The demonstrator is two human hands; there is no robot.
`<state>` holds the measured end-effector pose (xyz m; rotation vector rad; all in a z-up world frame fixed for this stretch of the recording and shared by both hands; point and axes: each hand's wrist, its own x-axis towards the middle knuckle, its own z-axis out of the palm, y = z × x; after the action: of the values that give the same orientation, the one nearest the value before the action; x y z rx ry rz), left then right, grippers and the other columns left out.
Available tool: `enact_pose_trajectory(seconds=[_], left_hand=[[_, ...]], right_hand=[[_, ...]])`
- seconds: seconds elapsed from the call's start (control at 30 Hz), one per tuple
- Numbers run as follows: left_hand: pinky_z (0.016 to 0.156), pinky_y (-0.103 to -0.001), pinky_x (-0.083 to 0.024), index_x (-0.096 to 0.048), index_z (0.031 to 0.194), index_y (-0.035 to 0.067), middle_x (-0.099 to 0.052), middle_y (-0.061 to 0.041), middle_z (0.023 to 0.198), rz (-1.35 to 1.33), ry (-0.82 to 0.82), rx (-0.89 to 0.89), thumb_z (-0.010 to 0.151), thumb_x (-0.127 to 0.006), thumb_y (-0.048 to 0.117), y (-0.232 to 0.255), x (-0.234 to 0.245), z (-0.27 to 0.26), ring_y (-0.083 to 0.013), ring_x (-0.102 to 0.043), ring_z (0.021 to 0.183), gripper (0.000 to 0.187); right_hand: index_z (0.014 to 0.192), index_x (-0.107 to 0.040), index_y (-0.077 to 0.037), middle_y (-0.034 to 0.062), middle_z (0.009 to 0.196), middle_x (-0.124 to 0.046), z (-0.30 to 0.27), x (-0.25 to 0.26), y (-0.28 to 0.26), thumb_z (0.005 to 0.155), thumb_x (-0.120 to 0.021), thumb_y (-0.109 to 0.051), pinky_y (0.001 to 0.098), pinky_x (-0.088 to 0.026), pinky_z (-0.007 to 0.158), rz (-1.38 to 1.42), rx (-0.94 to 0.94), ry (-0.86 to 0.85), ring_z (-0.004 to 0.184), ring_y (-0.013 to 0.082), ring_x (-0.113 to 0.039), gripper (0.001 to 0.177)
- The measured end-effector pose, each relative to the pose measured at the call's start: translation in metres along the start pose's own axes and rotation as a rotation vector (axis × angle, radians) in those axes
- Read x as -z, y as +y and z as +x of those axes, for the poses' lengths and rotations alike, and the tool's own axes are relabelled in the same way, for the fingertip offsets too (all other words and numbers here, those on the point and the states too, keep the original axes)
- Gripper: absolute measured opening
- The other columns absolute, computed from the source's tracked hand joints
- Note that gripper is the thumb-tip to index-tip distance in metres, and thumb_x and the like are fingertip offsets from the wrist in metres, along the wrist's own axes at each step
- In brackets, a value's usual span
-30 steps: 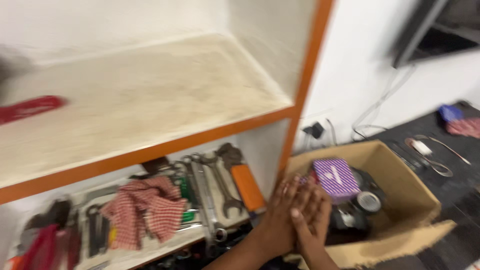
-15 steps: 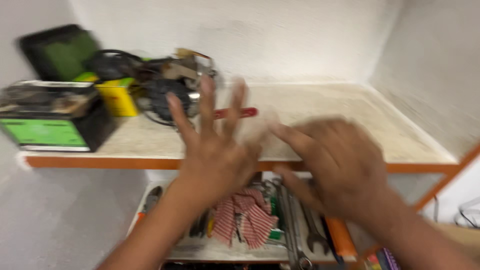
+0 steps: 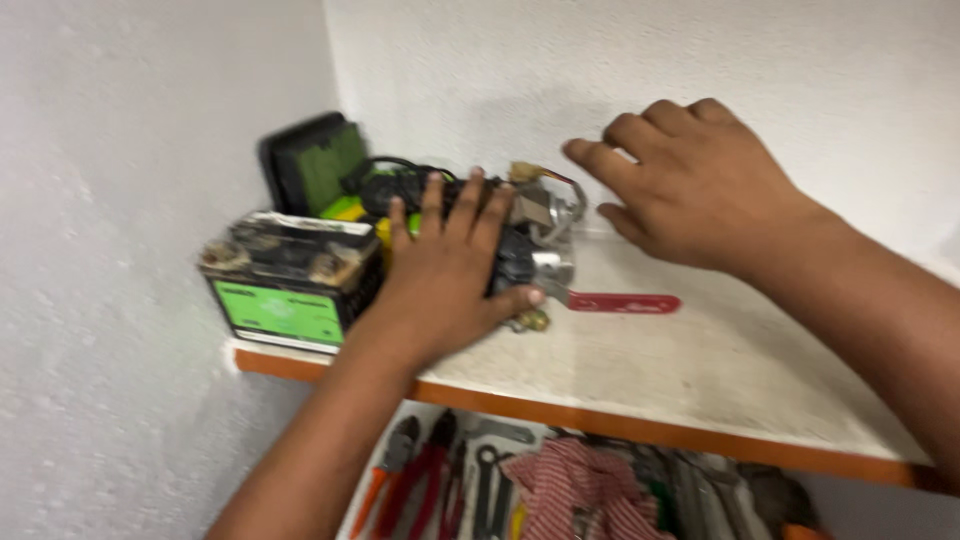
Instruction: The person moves various mechanical parts, including a carburetor, a battery, and small electronic components, between a shelf and a cardboard box by hand.
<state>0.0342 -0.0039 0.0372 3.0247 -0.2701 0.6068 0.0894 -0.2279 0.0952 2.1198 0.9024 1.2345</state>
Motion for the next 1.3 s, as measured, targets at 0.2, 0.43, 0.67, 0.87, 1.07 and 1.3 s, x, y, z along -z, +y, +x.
enact_pose_trajectory(seconds=[0.2,0.43,0.67,0.87,1.07,1.3], left_hand=[[0.114,-0.069,0.004,-0.010,0.161,0.016,0.000,-0.017,0.169,-0.016,0.075,0.007,0.081,-0.062,0.071,0.001,-0.003,0.001,-0.0432,0.002,0.153,0.110],[0.116,-0.068,0.000,-0.009,0.164,0.013,0.004,-0.020,0.166,-0.033,0.161,0.079,0.076,-0.073,0.075,-0.001,-0.006,0.004,-0.0479,0.004,0.151,0.125],[0.114,-0.067,-0.018,-0.024,0.156,0.013,-0.005,-0.024,0.164,-0.146,0.405,0.032,0.060,-0.092,0.045,-0.006,-0.009,0.002,-0.0489,-0.017,0.146,0.122],[0.111,-0.057,-0.032,-0.032,0.155,0.008,-0.029,-0.027,0.158,-0.170,0.562,-0.112,0.058,-0.093,0.033,-0.006,-0.010,-0.002,-0.0467,-0.037,0.133,0.117],[0.104,-0.048,-0.039,-0.035,0.152,0.006,-0.056,-0.019,0.134,-0.204,0.364,0.066,0.056,-0.095,0.047,0.005,0.001,-0.005,-0.0354,-0.048,0.117,0.120],[0.102,-0.050,-0.040,-0.041,0.149,0.004,-0.056,-0.020,0.132,-0.128,0.444,-0.017,0.054,-0.096,0.050,0.004,-0.002,-0.008,-0.0375,-0.048,0.117,0.118]], right_hand=[[0.147,-0.052,-0.020,0.0046,0.123,-0.067,0.006,-0.034,-0.005,0.100,-0.056,-0.040,0.0366,-0.061,0.073,0.127,-0.076,-0.184,0.101,0.0209,-0.069,0.051],[0.138,-0.059,-0.015,0.0093,0.123,-0.067,-0.007,-0.038,-0.004,0.094,-0.059,-0.029,0.0365,-0.061,0.068,0.301,-0.055,0.023,0.102,0.0240,-0.069,0.046],[0.131,-0.063,-0.014,0.0124,0.131,-0.063,-0.004,-0.034,-0.013,0.098,-0.055,-0.030,0.0371,-0.062,0.067,0.325,-0.013,0.028,0.106,0.0261,-0.068,0.037],[0.129,-0.064,-0.014,0.0129,0.132,-0.063,-0.002,-0.034,-0.016,0.101,-0.053,-0.031,0.0353,-0.063,0.064,0.337,0.008,0.043,0.106,0.0258,-0.068,0.035],[0.124,-0.065,-0.015,0.0121,0.127,-0.066,-0.005,-0.032,-0.015,0.099,-0.054,-0.034,0.0367,-0.063,0.067,0.326,0.027,0.160,0.103,0.0257,-0.069,0.033],[0.122,-0.068,-0.019,0.0021,0.120,-0.071,-0.010,-0.029,-0.001,0.107,-0.061,-0.028,0.0330,-0.061,0.068,0.320,-0.013,0.198,0.101,0.0167,-0.070,0.019]])
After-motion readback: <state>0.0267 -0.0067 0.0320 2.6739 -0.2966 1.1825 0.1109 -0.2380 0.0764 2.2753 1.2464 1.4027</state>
